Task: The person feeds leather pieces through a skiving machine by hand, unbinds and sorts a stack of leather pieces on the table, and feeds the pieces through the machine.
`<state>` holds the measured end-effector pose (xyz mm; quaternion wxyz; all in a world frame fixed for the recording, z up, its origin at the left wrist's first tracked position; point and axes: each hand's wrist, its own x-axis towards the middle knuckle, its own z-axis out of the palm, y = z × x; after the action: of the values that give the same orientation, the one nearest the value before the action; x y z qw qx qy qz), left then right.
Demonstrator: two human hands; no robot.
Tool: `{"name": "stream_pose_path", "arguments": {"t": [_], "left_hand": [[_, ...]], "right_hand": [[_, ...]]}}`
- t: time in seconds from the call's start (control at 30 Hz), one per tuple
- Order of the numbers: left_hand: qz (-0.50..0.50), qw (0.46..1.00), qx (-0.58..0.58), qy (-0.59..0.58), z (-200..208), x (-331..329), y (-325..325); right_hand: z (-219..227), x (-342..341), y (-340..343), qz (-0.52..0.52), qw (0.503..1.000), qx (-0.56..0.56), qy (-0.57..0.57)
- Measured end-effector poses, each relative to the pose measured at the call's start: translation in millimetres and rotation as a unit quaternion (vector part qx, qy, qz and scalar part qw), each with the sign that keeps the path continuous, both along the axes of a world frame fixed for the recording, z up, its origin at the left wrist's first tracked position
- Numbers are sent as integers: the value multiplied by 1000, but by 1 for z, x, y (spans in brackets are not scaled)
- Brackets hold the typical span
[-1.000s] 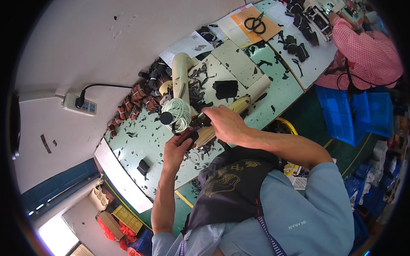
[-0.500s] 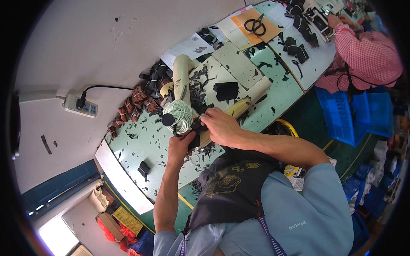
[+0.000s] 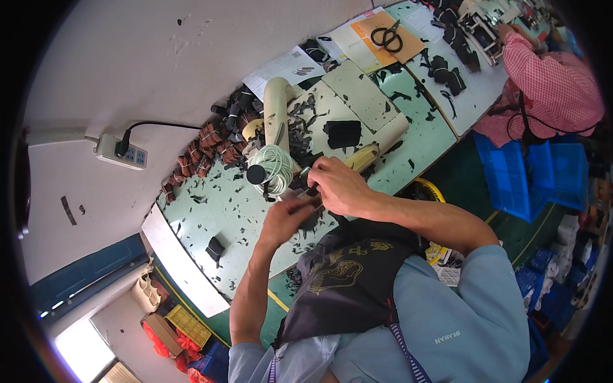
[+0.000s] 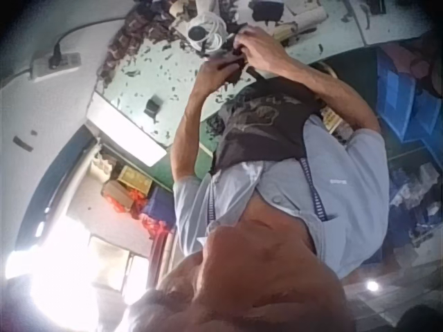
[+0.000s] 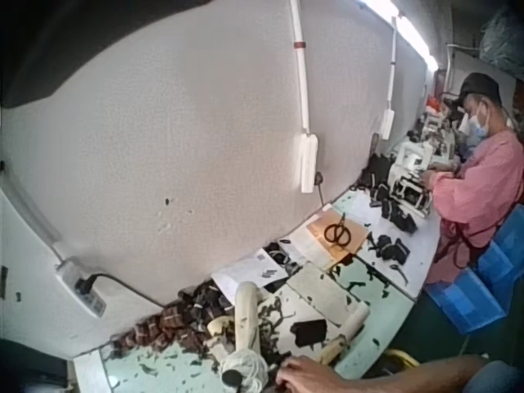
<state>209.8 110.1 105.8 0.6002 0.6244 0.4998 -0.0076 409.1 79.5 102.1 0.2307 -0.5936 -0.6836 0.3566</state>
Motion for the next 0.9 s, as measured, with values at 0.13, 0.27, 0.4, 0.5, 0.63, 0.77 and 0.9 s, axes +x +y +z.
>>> {"name": "stream_pose_path", "arguments": {"t": [0.13,0.27,0.4,0.5,0.63,0.77,0.9], "left_hand": [[97,994,-30,40,-11,-19,-7],[189,973,-111,68,-7,-23,11],[210,977,-16,17,-28,-18,-6],[106,991,76,-36,-9,-8,-11],[83,996,36,-15,-10,-22,-8],[137,989,-34,31,-17,-25,4],[144,988,5,59,-29,-27,4]], "right_hand": [[1,2,-2,5,1000,-4,4],[-1,0,-2,6,1000,-25,3],[-2,-1,-1,11,1000,-23,11],[-4,4,-1,3,1000,-20,8],[-2,6,-1,4,1000,-12,8],[-4,1,1,7,1000,-20,1],[-3,1,2,11,1000,-13,-2]]}}
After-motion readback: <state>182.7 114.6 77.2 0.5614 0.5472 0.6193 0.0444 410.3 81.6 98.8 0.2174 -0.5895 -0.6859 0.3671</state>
